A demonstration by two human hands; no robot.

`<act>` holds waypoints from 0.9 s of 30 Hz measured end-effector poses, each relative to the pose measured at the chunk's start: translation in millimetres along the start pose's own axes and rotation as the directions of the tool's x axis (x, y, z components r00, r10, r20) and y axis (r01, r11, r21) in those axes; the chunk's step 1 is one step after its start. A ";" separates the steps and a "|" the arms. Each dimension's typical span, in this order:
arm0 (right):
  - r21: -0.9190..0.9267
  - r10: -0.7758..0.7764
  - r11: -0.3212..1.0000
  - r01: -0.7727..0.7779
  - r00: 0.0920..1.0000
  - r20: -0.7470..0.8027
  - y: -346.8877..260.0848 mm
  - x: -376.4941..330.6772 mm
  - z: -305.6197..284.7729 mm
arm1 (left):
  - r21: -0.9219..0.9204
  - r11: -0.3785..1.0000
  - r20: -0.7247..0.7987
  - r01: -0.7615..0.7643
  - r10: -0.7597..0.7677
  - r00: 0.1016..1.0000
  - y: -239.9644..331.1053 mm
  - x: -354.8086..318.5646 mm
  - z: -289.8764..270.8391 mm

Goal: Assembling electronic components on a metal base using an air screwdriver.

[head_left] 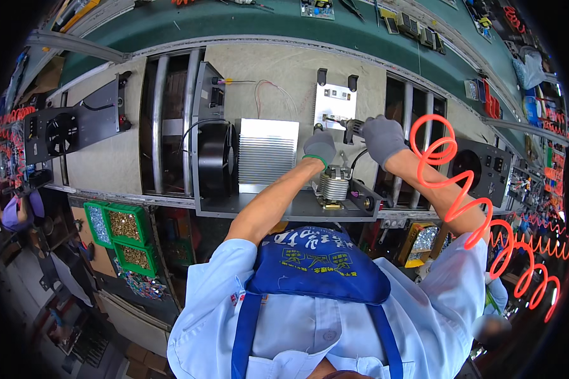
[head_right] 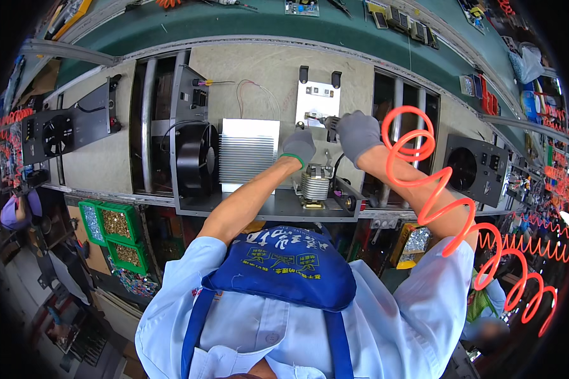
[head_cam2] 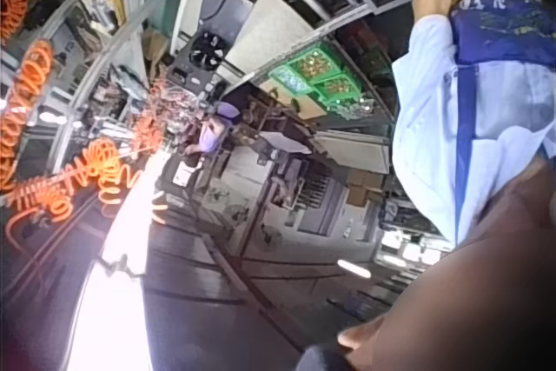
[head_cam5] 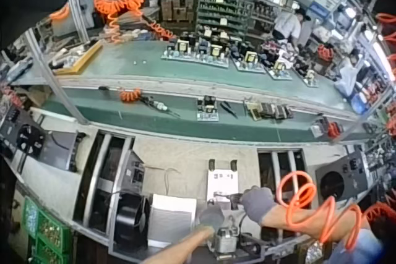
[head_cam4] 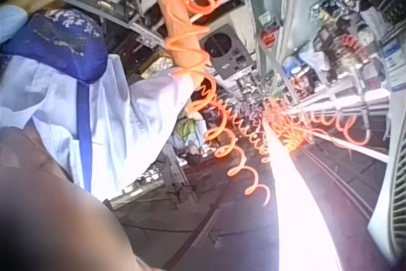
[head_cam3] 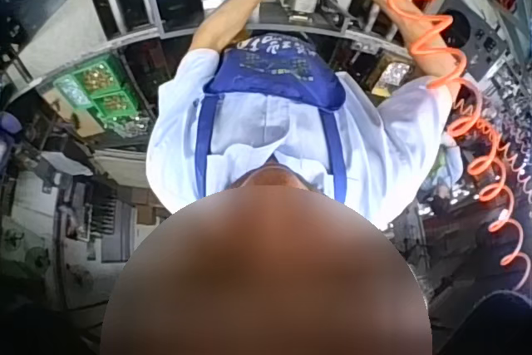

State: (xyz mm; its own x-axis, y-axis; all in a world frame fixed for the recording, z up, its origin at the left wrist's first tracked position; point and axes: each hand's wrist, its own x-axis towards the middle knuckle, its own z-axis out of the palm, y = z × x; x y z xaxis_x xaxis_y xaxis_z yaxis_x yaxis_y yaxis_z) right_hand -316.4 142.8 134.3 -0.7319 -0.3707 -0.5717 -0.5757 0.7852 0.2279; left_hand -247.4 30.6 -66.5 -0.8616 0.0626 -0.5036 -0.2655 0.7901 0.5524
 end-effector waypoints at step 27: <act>-0.324 -0.218 0.921 0.218 0.975 0.038 -48.2 38.3 -43.0 | -0.130 0.990 -0.031 -0.047 0.043 0.999 -11.2 9.5 5.3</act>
State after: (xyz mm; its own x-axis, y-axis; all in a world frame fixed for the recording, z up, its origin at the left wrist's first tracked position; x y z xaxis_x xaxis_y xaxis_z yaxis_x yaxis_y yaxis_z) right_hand -332.4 69.4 135.4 -0.5746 -0.5139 -0.6369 -0.8077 0.4815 0.3402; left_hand -250.2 25.5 -81.0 -0.8852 0.0774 -0.4587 -0.2793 0.7001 0.6572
